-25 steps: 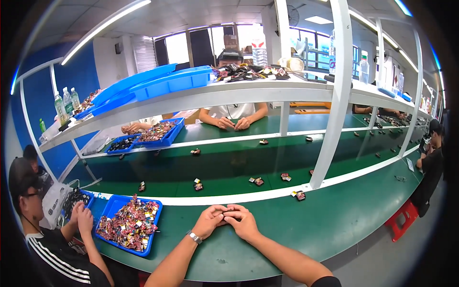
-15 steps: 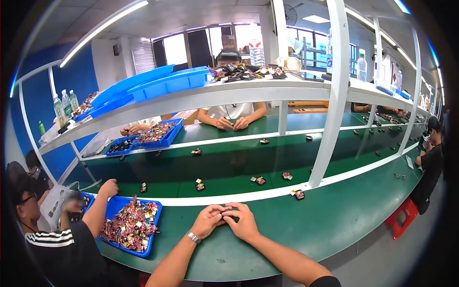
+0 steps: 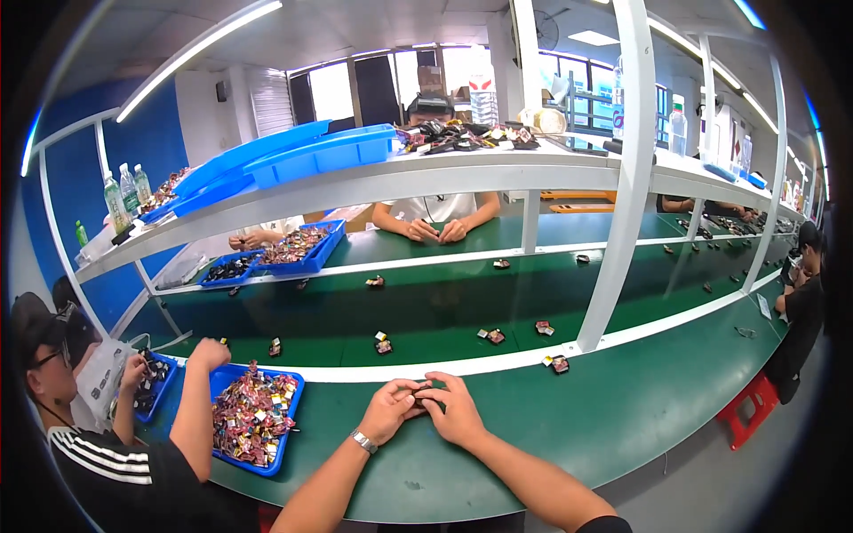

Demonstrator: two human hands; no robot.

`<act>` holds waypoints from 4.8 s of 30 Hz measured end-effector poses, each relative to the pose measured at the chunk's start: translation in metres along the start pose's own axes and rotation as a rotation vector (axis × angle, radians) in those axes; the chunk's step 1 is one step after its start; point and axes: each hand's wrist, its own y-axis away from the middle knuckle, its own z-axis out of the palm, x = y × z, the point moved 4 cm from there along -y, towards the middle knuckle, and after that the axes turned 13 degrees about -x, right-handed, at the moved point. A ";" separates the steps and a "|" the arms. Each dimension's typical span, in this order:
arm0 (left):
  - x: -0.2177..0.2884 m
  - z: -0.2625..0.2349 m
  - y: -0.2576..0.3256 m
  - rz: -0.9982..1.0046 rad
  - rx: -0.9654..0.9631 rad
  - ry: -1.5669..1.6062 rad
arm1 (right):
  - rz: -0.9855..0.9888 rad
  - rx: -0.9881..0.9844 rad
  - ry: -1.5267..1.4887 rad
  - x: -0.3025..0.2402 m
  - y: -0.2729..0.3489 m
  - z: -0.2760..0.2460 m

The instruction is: Picking small components from a tray and placing them onto a moving conveyor belt in a factory setting.

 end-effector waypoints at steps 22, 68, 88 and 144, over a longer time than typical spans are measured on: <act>0.000 -0.003 0.000 -0.043 -0.001 0.031 | -0.233 0.087 0.458 -0.025 -0.002 -0.005; -0.002 -0.003 -0.002 -0.012 0.139 -0.118 | -0.248 0.114 0.611 -0.022 -0.005 0.002; 0.004 -0.003 -0.005 0.038 0.193 -0.119 | 0.336 0.032 -0.271 0.058 -0.044 -0.026; 0.008 -0.008 -0.003 -0.020 0.296 -0.887 | 0.177 -0.141 0.377 0.001 -0.013 -0.166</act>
